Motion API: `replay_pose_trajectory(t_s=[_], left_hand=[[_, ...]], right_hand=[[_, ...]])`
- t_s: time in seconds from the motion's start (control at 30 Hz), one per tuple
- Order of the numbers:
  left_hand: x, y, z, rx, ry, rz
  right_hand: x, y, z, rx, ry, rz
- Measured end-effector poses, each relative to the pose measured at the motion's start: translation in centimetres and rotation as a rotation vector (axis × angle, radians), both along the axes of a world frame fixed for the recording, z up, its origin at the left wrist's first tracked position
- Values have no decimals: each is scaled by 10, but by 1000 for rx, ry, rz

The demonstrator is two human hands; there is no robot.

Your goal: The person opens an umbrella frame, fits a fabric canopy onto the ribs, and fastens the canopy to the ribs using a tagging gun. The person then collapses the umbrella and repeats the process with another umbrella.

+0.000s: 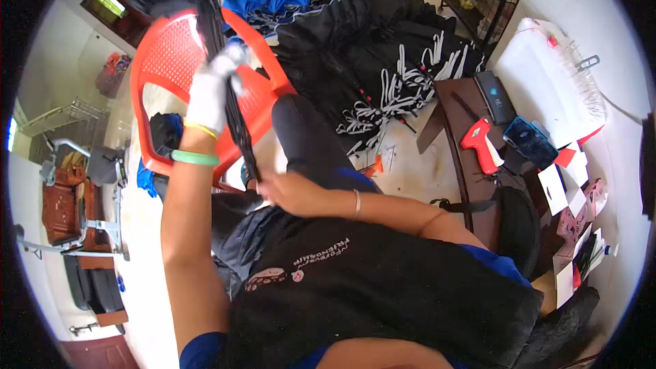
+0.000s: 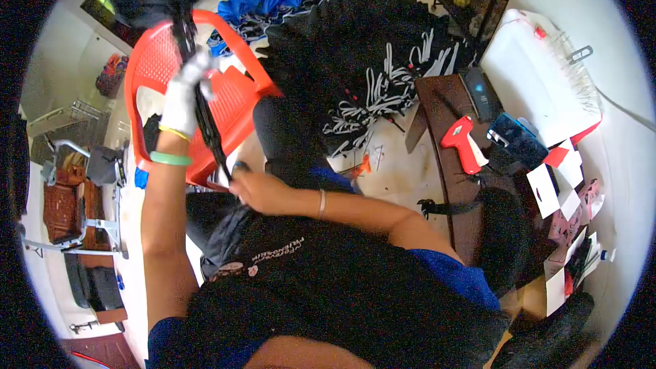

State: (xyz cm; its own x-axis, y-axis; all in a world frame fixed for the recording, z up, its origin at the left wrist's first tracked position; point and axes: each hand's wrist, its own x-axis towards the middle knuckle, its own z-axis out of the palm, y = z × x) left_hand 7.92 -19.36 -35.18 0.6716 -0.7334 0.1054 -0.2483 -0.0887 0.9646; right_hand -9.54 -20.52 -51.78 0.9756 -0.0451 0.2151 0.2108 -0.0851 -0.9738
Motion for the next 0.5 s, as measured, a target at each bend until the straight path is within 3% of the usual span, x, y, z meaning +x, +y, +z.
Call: replay_pose_trajectory(t_s=[0.07,0.13,0.17,0.23,0.3,0.33,0.4,0.47,0.5], left_hand=[[-17,-1,-28,275,-172,262],[0,23,-79,609,-713,424],[-9,40,-85,678,-855,375],[-16,67,-90,751,-993,315],[-16,91,-82,960,-1285,-63],[-19,101,-78,1059,-1408,-268],[-28,105,-67,971,-1492,-371],[-28,98,-61,749,-1699,-559],[-21,90,-63,694,-1696,-502]], right_hand=[[-20,-20,20,-130,-63,-118],[-39,-50,19,-413,-293,-449],[-46,-74,15,-577,-467,-673],[-73,-119,22,-730,-478,-834],[-105,-149,32,-1181,-314,-845],[-115,-154,27,-1179,-307,-827],[-133,-161,16,-1260,149,-416],[-149,-157,-44,-639,272,-61],[-155,-144,-63,-500,356,-49]])
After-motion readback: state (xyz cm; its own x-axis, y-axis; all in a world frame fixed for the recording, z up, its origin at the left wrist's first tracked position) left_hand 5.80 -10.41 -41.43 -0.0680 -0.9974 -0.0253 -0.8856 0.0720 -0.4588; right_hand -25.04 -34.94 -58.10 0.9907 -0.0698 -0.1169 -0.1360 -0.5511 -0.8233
